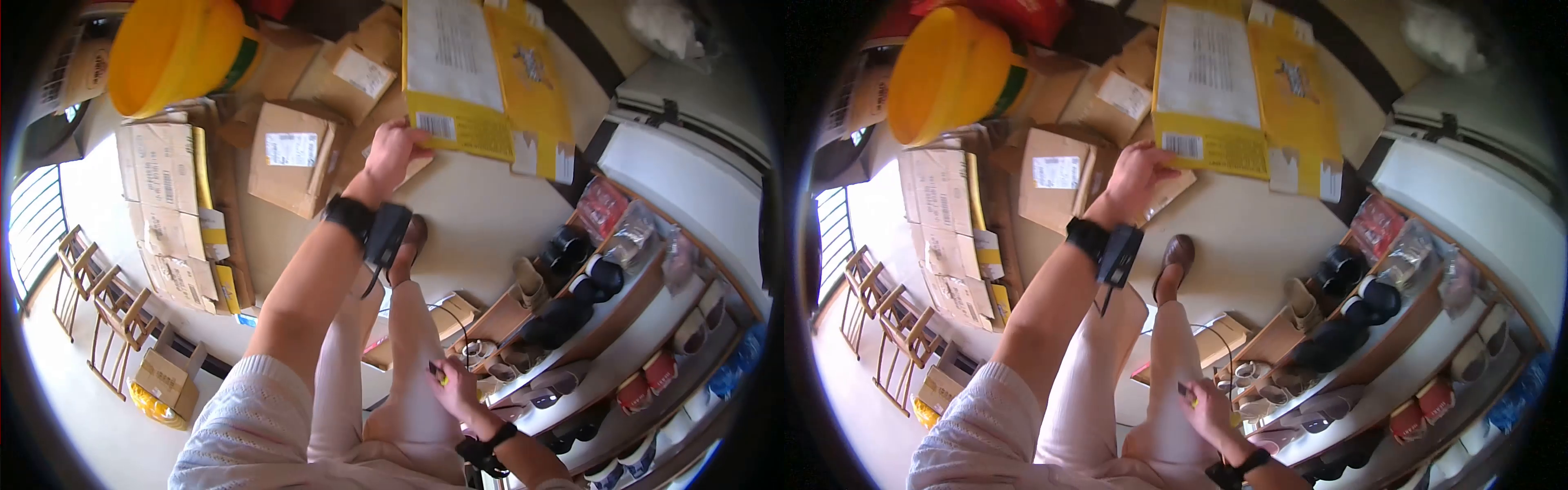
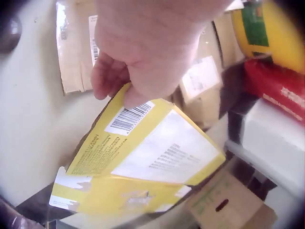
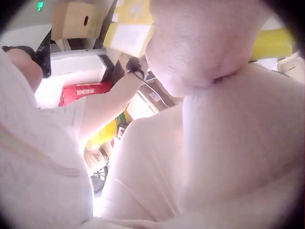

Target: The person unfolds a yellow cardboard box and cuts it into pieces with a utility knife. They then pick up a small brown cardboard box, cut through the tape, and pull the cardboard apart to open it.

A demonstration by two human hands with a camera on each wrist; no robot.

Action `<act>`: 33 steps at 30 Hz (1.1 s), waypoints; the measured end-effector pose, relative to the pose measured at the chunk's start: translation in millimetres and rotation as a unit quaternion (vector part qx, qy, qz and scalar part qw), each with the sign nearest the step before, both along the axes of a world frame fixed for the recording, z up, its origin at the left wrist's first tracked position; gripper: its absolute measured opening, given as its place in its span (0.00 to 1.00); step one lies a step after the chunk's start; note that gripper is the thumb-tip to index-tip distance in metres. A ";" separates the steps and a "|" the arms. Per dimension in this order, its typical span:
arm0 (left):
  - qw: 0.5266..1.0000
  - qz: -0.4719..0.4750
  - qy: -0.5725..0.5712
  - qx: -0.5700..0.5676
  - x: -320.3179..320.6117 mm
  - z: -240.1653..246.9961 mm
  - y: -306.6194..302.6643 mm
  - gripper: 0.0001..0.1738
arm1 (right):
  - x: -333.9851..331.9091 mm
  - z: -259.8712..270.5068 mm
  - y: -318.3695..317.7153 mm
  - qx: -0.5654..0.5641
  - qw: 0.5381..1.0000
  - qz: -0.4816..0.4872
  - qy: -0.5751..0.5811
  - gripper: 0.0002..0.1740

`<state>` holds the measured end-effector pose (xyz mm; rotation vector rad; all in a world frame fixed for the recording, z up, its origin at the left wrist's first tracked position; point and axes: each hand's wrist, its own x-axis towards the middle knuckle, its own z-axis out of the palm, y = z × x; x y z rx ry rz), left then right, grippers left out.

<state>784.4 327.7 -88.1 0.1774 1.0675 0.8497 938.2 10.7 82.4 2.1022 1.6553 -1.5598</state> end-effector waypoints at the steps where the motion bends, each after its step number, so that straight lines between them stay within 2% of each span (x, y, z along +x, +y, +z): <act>1: 0.999 -0.003 0.000 -0.035 -8.5 29.8 4.1 0.11 | 3.1 -5.2 -5.6 -0.001 1.000 -0.016 -0.010 0.10; 2: 1.000 0.000 -0.002 -0.025 -18.7 61.4 6.1 0.11 | 4.9 1.6 11.3 -0.068 0.996 -0.040 -0.042 0.14; 3: 1.000 -0.008 0.006 -0.012 -30.5 95.3 9.6 0.11 | 10.0 4.7 27.4 -0.082 0.993 -0.071 -0.055 0.14; 5: 1.000 -0.001 0.014 -0.016 -51.1 157.7 9.4 0.12 | 25.9 29.7 75.7 0.070 0.992 -0.099 -0.044 0.15; 7: 0.999 -0.028 0.040 -0.005 -67.7 214.7 8.1 0.12 | 31.2 82.2 140.9 0.159 0.983 -0.074 -0.062 0.16; 8: 0.996 -0.055 0.064 -0.006 -72.8 243.2 2.5 0.12 | 33.2 99.6 164.1 0.262 0.963 -0.029 -0.051 0.17; 9: 0.994 -0.059 0.085 0.024 -75.8 274.7 -0.5 0.12 | 35.0 113.0 181.3 0.243 0.967 -0.004 -0.070 0.19; 11: 0.991 -0.079 0.106 0.034 -84.1 307.1 -5.7 0.13 | 25.4 143.1 211.5 0.301 0.953 0.022 -0.034 0.23; 15: 0.979 -0.121 0.149 0.062 -96.6 346.2 -14.7 0.13 | -7.6 169.0 226.6 0.337 0.935 0.104 -0.026 0.25; 19: 0.976 -0.117 0.169 0.073 -106.5 371.5 -19.0 0.12 | -25.4 175.8 223.7 0.294 0.944 0.145 0.021 0.26; 21: 0.966 -0.155 0.190 0.083 -113.6 379.2 -19.4 0.15 | -26.1 180.7 226.4 0.283 0.946 0.157 0.037 0.26; 23: 0.965 -0.152 0.196 0.082 -118.2 392.3 -20.5 0.16 | -30.3 188.1 230.8 0.254 0.950 0.166 0.079 0.28; 26: 0.963 -0.155 0.198 0.091 -129.4 400.7 -19.2 0.16 | -36.9 200.7 245.3 0.233 0.945 0.218 0.070 0.28; 30: 0.958 -0.179 0.199 0.102 -143.7 419.5 -13.9 0.16 | -48.4 221.0 266.0 0.247 0.933 0.244 0.095 0.28; 33: 0.962 -0.159 0.188 0.116 -150.5 431.2 -8.5 0.15 | -62.1 232.4 272.1 0.308 0.914 0.253 0.078 0.28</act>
